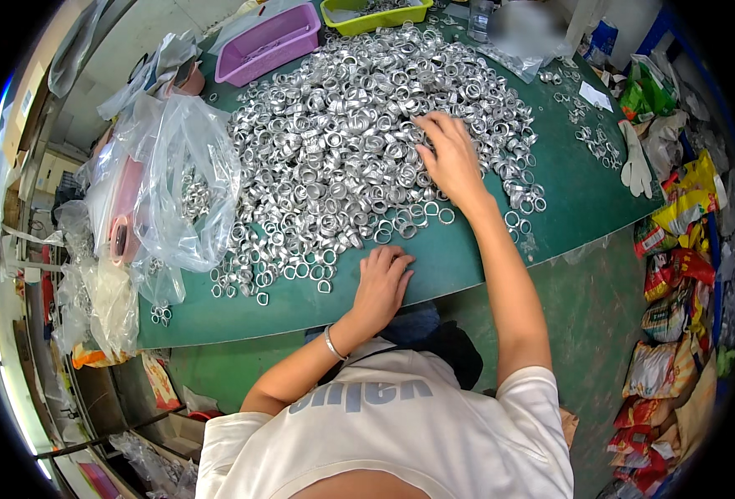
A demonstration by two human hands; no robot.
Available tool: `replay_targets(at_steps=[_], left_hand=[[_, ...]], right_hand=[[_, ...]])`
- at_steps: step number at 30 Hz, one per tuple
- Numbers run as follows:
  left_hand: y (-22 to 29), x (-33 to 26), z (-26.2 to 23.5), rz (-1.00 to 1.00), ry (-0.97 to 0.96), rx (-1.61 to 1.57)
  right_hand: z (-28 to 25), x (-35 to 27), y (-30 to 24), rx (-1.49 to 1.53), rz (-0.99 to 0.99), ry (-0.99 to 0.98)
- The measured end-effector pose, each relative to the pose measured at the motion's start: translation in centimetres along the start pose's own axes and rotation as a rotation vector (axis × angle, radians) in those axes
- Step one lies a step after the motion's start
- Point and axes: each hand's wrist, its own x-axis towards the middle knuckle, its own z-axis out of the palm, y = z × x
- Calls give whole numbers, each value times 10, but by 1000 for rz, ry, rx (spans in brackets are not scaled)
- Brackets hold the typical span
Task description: The person sorts metal rings on a desk, picking them up from a pile and placing them into a plastic bag by hand.
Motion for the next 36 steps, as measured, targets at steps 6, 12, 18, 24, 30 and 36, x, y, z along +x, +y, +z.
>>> replay_targets(at_steps=[6, 12, 18, 24, 30, 36], left_hand=[[-4, -3, -12, 43, -1, -18], [-11, -10, -8, 52, -34, -16], [-1, -4, -12, 12, 5, -70], [-8, -8, -10, 4, 24, -78], [8, -1, -14, -62, 166, -135], [-3, 1, -7, 66, 6, -31]], right_hand=[[1, -26, 23, 134, 100, 0], [-27, -62, 26, -183, 263, 39], [-18, -55, -7, -234, 49, -63], [-16, -74, -17, -103, 101, -62], [-28, -108, -60, 168, 19, -517], [-16, -54, -24, 129, 93, -141]])
